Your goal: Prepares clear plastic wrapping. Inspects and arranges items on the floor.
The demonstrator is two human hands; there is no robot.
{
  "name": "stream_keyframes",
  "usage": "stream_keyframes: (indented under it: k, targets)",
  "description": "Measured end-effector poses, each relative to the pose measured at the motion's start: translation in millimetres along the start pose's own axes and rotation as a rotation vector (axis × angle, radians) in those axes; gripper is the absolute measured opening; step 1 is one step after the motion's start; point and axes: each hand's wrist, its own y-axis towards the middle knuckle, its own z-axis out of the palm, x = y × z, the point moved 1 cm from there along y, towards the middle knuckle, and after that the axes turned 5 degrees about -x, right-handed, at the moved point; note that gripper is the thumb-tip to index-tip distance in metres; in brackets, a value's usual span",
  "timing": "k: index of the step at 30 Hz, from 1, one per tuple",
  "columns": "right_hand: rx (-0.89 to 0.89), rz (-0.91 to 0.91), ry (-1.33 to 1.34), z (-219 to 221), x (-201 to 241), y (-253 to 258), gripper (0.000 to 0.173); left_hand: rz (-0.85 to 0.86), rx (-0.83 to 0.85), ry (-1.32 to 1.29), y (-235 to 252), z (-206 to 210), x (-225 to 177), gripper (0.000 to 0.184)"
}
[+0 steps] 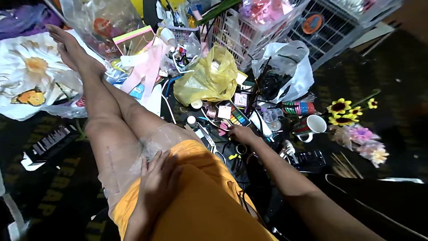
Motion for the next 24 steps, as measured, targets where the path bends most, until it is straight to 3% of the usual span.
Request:
stream_keyframes:
  k: [4, 9, 14, 20, 24]
  targets:
    - [-0.028, 0.045, 0.071, 2, -5, -4, 0.019, 0.046, -0.114, -0.014, -7, -2, 2, 0.052]
    - [-0.217, 0.226, 0.589, -16, -12, -20, 0.02, 0.002, -0.217, -0.124, -10, -12, 7, 0.039]
    - [-0.167, 0.35, 0.951, -25, -8, -32, 0.02, -0.138, -0.303, -0.237, -6, -19, -1, 0.031]
    - [-0.168, 0.376, 0.967, -16, -2, -34, 0.02, -0.163, -0.35, -0.241, -6, -21, 1, 0.03]
    - [-0.169, 0.324, 0.827, -4, 1, -33, 0.022, -0.2, -0.365, -0.208, -8, -24, 5, 0.035]
